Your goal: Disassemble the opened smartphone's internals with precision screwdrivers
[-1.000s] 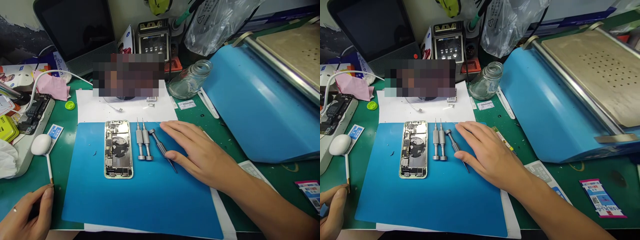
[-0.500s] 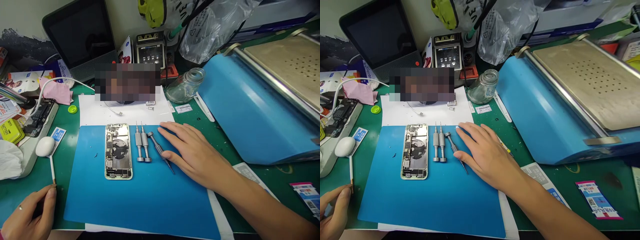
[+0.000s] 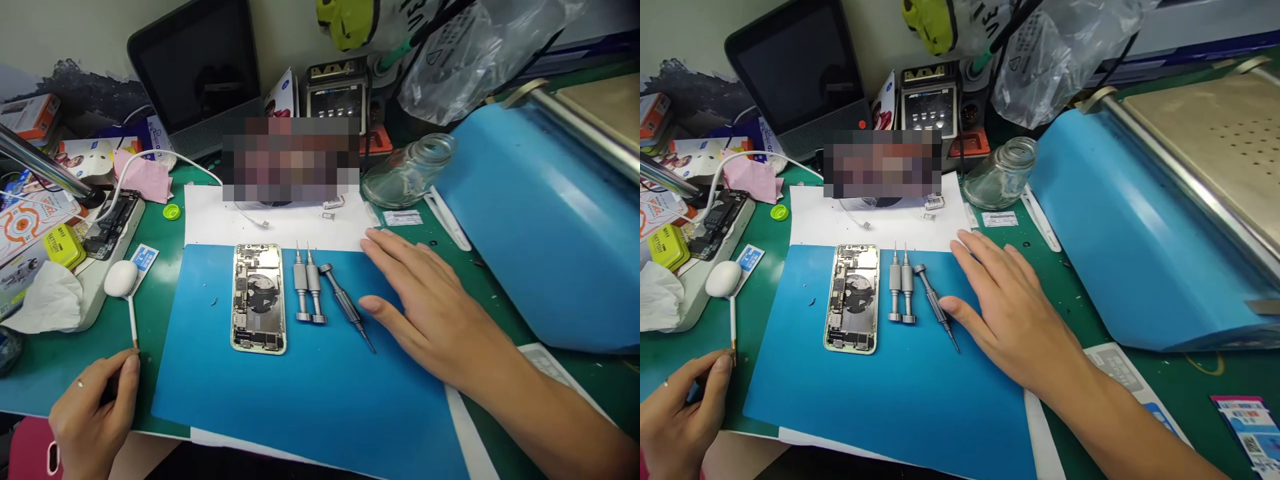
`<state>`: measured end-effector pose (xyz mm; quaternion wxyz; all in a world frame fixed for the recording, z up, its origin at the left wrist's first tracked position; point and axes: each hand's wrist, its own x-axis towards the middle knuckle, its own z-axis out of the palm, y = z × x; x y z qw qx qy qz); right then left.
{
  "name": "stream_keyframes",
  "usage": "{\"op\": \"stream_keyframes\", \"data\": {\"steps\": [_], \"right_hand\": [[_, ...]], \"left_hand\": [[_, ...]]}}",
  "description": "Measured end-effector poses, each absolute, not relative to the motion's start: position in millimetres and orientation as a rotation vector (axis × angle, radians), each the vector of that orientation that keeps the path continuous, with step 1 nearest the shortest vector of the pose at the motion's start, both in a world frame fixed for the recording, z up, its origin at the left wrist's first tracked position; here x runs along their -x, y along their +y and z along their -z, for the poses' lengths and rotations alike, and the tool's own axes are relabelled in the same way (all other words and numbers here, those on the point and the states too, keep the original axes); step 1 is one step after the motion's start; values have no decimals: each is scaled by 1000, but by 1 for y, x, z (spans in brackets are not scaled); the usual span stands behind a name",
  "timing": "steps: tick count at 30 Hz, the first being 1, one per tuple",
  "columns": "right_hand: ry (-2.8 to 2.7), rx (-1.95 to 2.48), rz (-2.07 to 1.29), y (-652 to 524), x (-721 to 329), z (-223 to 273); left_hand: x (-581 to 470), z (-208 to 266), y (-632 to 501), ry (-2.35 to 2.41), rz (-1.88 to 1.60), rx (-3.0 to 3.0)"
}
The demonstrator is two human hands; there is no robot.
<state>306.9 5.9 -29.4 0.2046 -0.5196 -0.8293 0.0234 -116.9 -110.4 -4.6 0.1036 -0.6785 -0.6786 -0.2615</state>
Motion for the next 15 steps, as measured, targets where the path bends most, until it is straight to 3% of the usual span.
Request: {"op": "stream_keyframes", "data": {"steps": [15], "right_hand": [[-2454,1406,61,8,-305,33]], "left_hand": [[115,4,-113,-1963,810,2094]]}}
